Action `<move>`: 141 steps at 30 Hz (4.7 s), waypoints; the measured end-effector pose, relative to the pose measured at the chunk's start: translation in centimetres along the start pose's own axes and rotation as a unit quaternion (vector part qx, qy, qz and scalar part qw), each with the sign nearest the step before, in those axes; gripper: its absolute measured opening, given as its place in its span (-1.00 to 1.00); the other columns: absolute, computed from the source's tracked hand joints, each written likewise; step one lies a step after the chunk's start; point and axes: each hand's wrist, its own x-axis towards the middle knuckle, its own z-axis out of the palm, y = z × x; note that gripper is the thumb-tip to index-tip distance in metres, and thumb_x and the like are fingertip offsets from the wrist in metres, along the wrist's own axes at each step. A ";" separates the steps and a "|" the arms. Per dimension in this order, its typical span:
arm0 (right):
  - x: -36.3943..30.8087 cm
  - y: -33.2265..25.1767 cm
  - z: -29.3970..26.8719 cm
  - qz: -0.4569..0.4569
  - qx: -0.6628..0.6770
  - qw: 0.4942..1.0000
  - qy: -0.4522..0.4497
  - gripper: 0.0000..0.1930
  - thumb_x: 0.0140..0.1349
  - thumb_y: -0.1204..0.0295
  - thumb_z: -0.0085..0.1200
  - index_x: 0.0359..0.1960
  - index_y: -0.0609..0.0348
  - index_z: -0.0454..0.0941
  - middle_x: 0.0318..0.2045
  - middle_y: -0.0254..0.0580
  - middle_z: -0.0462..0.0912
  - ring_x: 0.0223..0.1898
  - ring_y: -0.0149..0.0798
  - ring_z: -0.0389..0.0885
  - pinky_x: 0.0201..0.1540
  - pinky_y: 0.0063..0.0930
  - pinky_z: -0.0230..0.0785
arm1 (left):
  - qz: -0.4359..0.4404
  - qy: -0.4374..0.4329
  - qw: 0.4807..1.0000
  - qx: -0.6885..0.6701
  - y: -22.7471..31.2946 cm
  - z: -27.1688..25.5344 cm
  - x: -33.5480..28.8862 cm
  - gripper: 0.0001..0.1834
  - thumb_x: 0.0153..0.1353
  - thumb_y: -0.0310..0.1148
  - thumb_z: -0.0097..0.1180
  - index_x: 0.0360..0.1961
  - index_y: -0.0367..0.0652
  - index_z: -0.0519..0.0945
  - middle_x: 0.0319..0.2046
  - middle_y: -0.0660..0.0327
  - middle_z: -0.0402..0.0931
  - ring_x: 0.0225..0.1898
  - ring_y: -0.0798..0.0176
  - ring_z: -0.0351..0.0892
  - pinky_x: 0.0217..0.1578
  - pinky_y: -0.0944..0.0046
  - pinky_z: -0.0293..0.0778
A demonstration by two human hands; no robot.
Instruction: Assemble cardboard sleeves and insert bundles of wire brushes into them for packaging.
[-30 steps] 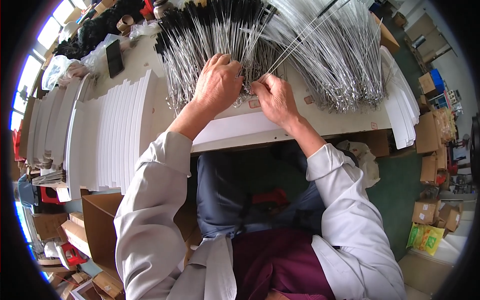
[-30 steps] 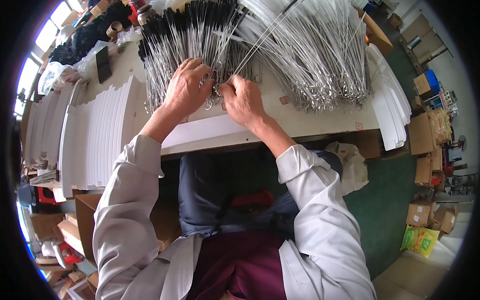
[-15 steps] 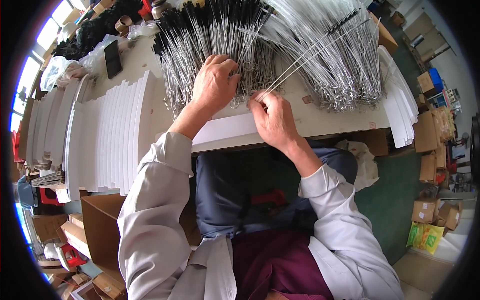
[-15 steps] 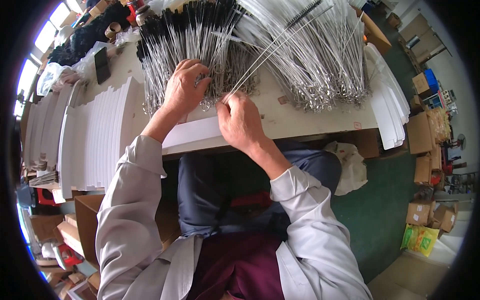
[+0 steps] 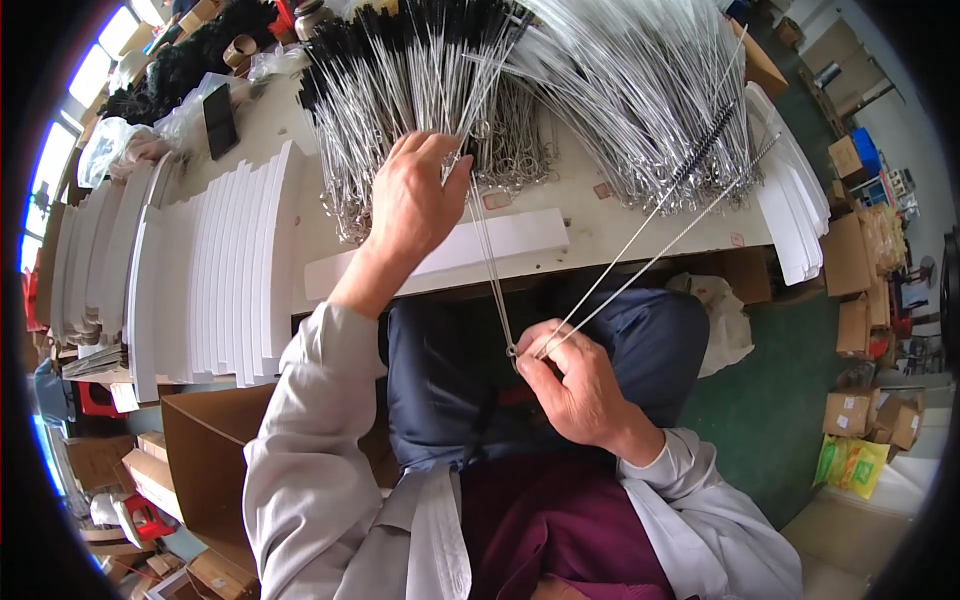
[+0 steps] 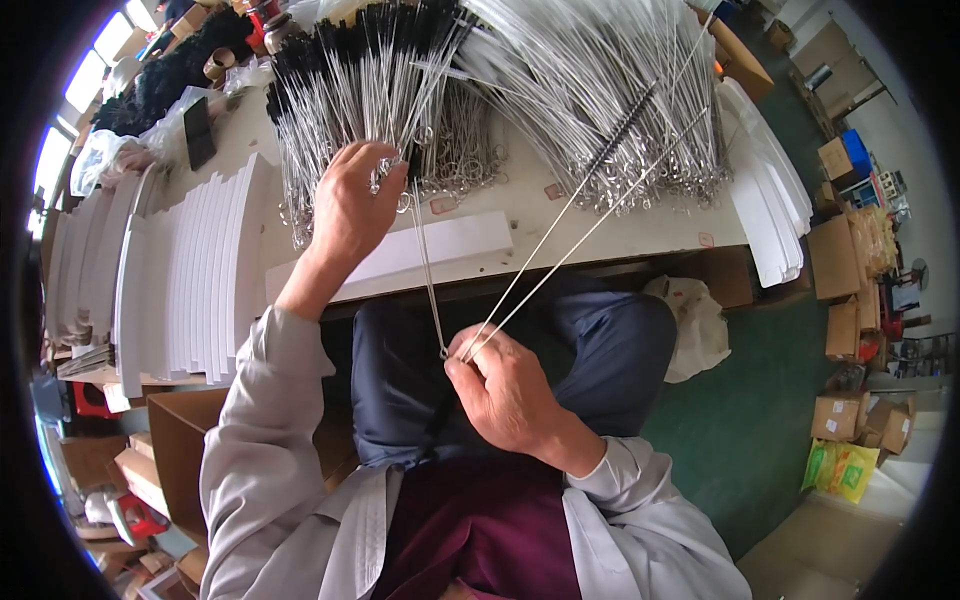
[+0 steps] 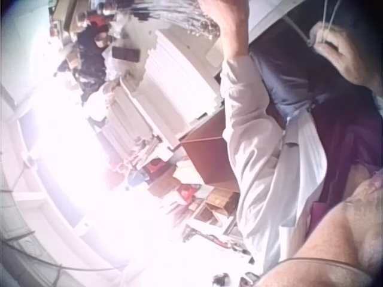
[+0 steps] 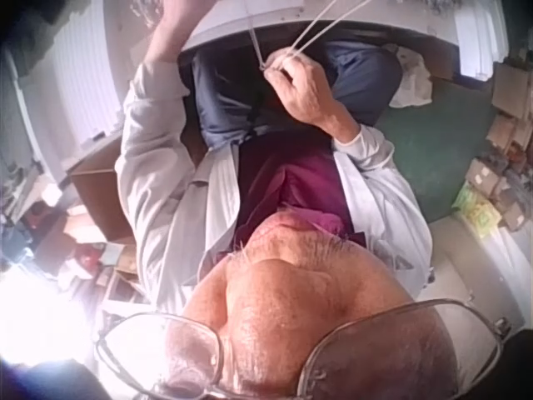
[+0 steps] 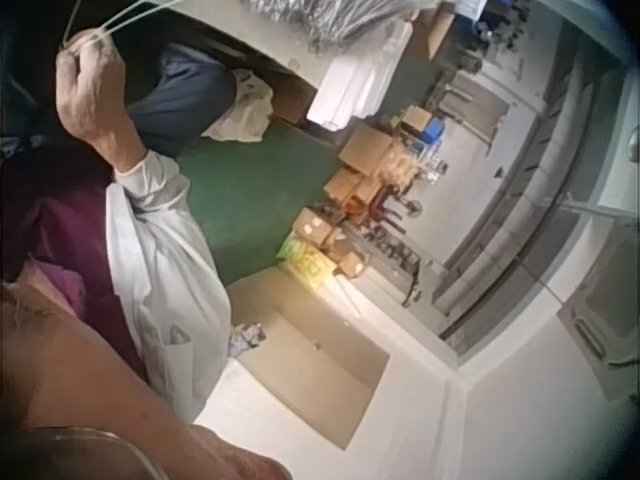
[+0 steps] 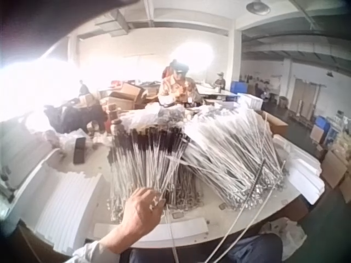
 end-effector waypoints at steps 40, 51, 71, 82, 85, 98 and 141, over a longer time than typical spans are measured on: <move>-8.7 4.1 -4.1 0.293 0.109 0.936 -0.163 -0.58 0.54 0.17 -0.03 -0.39 0.26 0.58 -0.57 -0.18 0.64 -0.52 -0.32 0.63 -0.41 -0.33 0.44 | -0.424 -0.174 0.557 -0.692 14.2 3.8 -13.2 -0.73 0.55 -0.30 -0.01 0.02 -0.29 0.59 -0.29 0.04 0.71 -0.29 0.14 0.73 -0.14 0.12 0.68; -3.7 5.0 -5.6 0.153 0.321 0.932 0.064 -0.58 0.62 0.16 -0.13 0.07 0.31 0.57 -0.27 -0.26 0.64 -0.47 -0.54 0.51 -0.40 -0.60 0.43 | -0.328 -0.330 0.646 -0.605 15.3 3.4 -12.1 -0.71 0.58 -0.33 -0.07 -0.12 -0.36 0.58 -0.36 0.11 0.65 -0.43 0.30 0.67 -0.35 0.35 0.64; -1.6 7.2 -11.9 0.058 0.526 0.777 0.342 -0.62 0.60 0.06 -0.13 -0.18 0.10 0.52 -0.57 -0.41 0.39 -0.66 -0.47 0.30 -0.66 -0.54 0.17 | -0.263 -0.462 0.688 -0.495 18.1 5.3 -13.0 -0.67 0.56 -0.28 -0.02 -0.10 -0.38 0.64 -0.30 0.14 0.69 -0.22 0.31 0.68 -0.08 0.27 0.61; -1.3 9.5 -16.3 0.100 0.574 0.685 0.437 -0.66 0.62 0.14 -0.17 -0.15 0.14 0.50 -0.60 -0.53 0.23 -0.66 -0.57 0.08 -0.70 -0.64 -0.04 | -0.399 -0.439 0.400 -0.699 19.2 8.6 -11.8 -0.69 0.52 -0.23 0.07 -0.17 -0.31 0.65 -0.43 0.06 0.70 -0.39 0.17 0.72 -0.26 0.18 0.66; -1.1 9.8 -17.6 0.096 0.567 0.689 0.441 -0.65 0.60 0.12 -0.12 -0.15 0.16 0.49 -0.61 -0.54 0.20 -0.67 -0.57 0.09 -0.70 -0.63 -0.04 | -0.401 -0.438 0.375 -0.712 19.5 9.3 -11.3 -0.70 0.52 -0.25 0.06 -0.16 -0.31 0.65 -0.40 0.05 0.71 -0.37 0.15 0.72 -0.24 0.16 0.66; 7.0 19.4 -28.5 -0.036 -0.201 0.893 0.401 -0.62 0.27 0.48 0.11 0.13 0.25 0.62 -0.37 0.14 0.74 -0.45 -0.08 0.72 -0.30 -0.22 0.56 | -0.309 -0.392 0.703 -0.507 20.3 8.8 -4.7 -0.75 0.47 -0.38 0.07 -0.12 -0.39 0.66 -0.33 0.07 0.70 -0.33 0.26 0.71 -0.21 0.28 0.67; 4.6 15.6 -27.1 0.118 0.164 0.907 0.370 -0.55 0.55 0.15 -0.09 0.03 0.41 0.52 -0.31 0.06 0.75 -0.71 -0.65 0.20 -0.66 -0.67 0.05 | -0.216 -0.382 0.768 -0.467 24.7 15.8 11.4 -0.77 0.29 -0.40 0.13 -0.26 -0.42 0.66 -0.34 0.00 0.70 -0.34 0.22 0.74 -0.28 0.26 0.69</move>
